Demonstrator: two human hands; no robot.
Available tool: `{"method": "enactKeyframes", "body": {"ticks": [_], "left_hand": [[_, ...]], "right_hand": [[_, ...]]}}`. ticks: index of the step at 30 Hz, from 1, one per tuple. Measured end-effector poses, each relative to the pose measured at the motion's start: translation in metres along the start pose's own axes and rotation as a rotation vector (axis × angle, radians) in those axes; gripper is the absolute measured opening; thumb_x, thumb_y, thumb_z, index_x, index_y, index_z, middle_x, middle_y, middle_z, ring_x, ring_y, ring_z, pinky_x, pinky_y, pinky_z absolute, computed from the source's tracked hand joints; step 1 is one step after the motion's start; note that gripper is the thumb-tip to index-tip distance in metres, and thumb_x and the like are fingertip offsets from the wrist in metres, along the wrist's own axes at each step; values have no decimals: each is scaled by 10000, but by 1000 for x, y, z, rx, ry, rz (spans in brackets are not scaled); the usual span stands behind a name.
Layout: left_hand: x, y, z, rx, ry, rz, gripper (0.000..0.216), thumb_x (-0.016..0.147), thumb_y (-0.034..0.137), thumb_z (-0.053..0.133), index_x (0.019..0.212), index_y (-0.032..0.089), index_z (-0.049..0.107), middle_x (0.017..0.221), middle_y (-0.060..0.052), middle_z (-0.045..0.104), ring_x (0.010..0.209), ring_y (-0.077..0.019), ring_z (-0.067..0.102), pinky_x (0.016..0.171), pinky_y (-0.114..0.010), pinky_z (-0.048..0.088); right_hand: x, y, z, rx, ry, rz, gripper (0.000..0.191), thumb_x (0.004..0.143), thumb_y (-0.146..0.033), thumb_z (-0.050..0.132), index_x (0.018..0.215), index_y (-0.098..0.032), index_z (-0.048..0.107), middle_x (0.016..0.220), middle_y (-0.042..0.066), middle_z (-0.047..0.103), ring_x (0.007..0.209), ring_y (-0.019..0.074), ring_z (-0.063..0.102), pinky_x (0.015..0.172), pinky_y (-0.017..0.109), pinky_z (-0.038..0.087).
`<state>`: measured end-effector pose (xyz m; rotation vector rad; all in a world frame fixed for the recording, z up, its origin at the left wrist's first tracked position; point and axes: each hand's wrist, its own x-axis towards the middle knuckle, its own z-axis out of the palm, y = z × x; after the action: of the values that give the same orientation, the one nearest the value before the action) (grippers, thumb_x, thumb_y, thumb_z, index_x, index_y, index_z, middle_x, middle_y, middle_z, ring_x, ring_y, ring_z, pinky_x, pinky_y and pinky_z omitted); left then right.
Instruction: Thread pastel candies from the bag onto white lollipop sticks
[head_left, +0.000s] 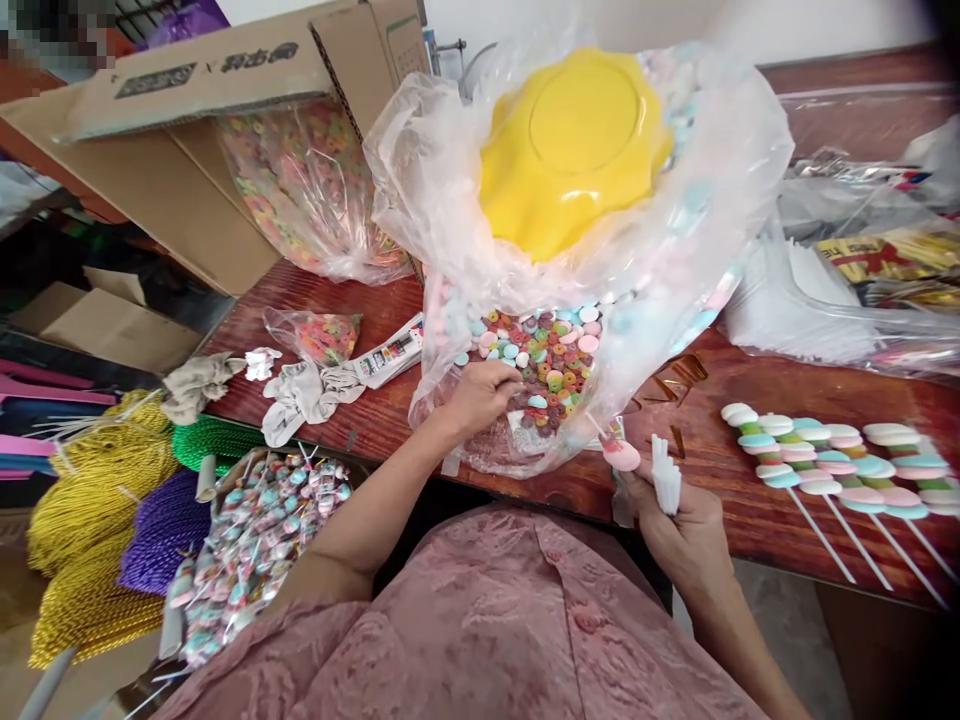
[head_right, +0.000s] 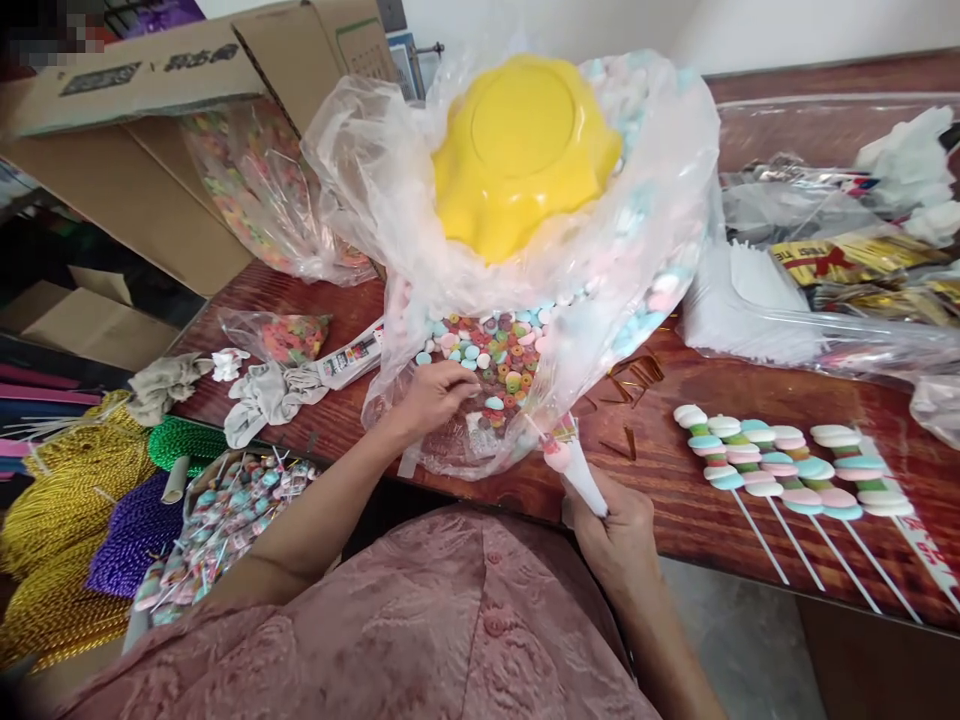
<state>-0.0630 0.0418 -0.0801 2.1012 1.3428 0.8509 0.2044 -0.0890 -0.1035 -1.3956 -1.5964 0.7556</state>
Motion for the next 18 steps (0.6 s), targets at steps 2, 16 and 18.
{"method": "enactKeyframes", "body": {"ticks": [2, 16, 18], "left_hand": [[-9, 7, 1, -130, 104, -85, 109, 843, 174, 678, 921, 177, 755, 871, -22, 740, 789, -146, 669, 763, -276, 527], [-15, -12, -1, 423, 225, 233, 217, 870, 48, 513, 951, 153, 684, 955, -90, 690, 932, -199, 671, 843, -331, 568], [-13, -22, 1, 557, 145, 285, 227, 856, 24, 487, 888, 153, 671, 917, -92, 664, 912, -208, 664, 831, -335, 571]], "right_hand": [[2, 0, 0, 1, 1, 4, 282, 928, -261, 619, 666, -163, 658, 584, -45, 392, 516, 75, 351, 477, 209, 318], [10, -11, 8, 9, -39, -129, 207, 925, -196, 591, 770, -179, 727, 557, -39, 490, 462, 87, 415, 484, 219, 371], [12, -13, 9, 10, -41, -144, 231, 921, -172, 579, 727, -176, 705, 536, -44, 456, 453, 85, 405, 489, 220, 372]]}}
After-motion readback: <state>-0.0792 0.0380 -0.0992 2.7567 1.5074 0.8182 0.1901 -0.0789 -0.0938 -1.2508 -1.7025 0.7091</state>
